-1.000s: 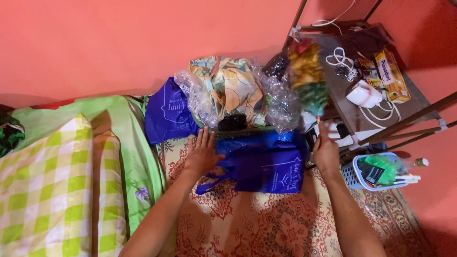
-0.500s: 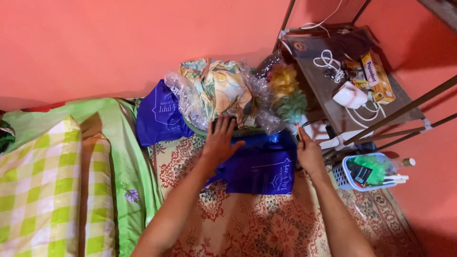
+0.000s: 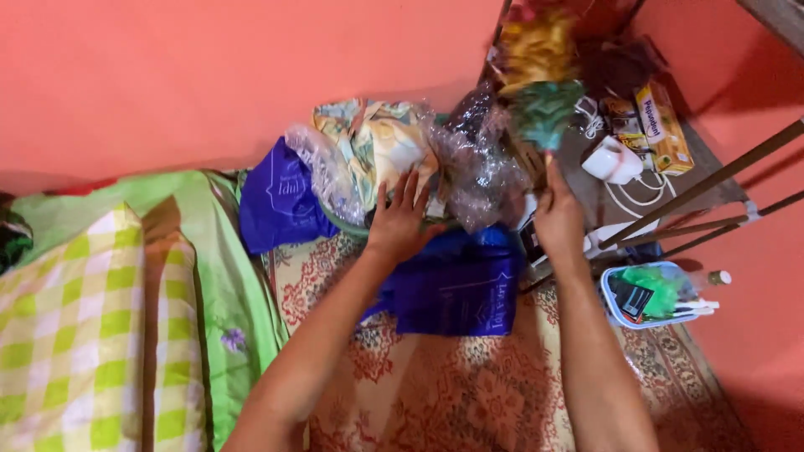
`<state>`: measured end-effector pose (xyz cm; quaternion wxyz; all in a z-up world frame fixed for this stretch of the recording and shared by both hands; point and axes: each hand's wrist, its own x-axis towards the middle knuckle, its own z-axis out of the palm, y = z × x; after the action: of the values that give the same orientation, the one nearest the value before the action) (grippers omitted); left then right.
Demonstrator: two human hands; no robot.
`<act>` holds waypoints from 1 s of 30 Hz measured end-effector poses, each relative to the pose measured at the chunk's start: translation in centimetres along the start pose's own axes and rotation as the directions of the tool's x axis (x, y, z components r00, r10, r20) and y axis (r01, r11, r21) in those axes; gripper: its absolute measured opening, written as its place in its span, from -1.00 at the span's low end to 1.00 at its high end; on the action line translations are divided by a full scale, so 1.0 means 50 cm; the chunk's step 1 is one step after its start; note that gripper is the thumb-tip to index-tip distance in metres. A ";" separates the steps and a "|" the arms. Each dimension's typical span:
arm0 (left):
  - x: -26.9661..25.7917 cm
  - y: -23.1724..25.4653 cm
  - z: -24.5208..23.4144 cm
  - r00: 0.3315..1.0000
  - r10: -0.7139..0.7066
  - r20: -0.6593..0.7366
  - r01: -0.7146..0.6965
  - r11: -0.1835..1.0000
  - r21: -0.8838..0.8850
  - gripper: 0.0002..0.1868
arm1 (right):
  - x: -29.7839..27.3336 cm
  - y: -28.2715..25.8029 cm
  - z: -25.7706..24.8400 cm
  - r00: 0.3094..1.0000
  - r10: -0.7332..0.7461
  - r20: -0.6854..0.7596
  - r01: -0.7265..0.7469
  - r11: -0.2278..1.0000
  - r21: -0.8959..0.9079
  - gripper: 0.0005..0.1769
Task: Dusting various furniture items including a bed, a desk, shelves, and a cabinet using a feather duster.
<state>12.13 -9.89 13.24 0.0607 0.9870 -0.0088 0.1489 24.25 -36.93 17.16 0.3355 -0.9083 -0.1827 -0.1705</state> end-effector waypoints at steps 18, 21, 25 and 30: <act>0.024 0.013 0.069 0.985 0.080 -0.154 -0.092 0.993 -0.075 -0.03 | -0.027 -0.051 -0.061 0.991 0.069 0.110 -0.039 0.966 -0.256 -0.29; 0.031 0.011 0.058 0.986 0.052 -0.161 -0.064 0.996 -0.069 -0.02 | -0.024 0.007 -0.054 0.993 0.107 0.049 -0.084 0.937 -0.339 -0.33; 0.044 0.012 0.061 0.986 0.034 -0.163 -0.050 0.994 -0.095 0.00 | -0.055 0.007 -0.019 0.995 0.060 0.085 -0.030 0.947 -0.321 -0.29; 0.042 0.019 0.050 0.993 0.031 -0.114 -0.042 0.995 -0.095 0.01 | -0.059 -0.134 -0.118 0.986 0.126 0.112 -0.086 0.947 -0.309 -0.27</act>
<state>14.84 -11.12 11.59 0.1061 0.9725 -0.0308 0.2048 17.57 -36.78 23.79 0.1884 -0.9667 -0.1267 -0.1182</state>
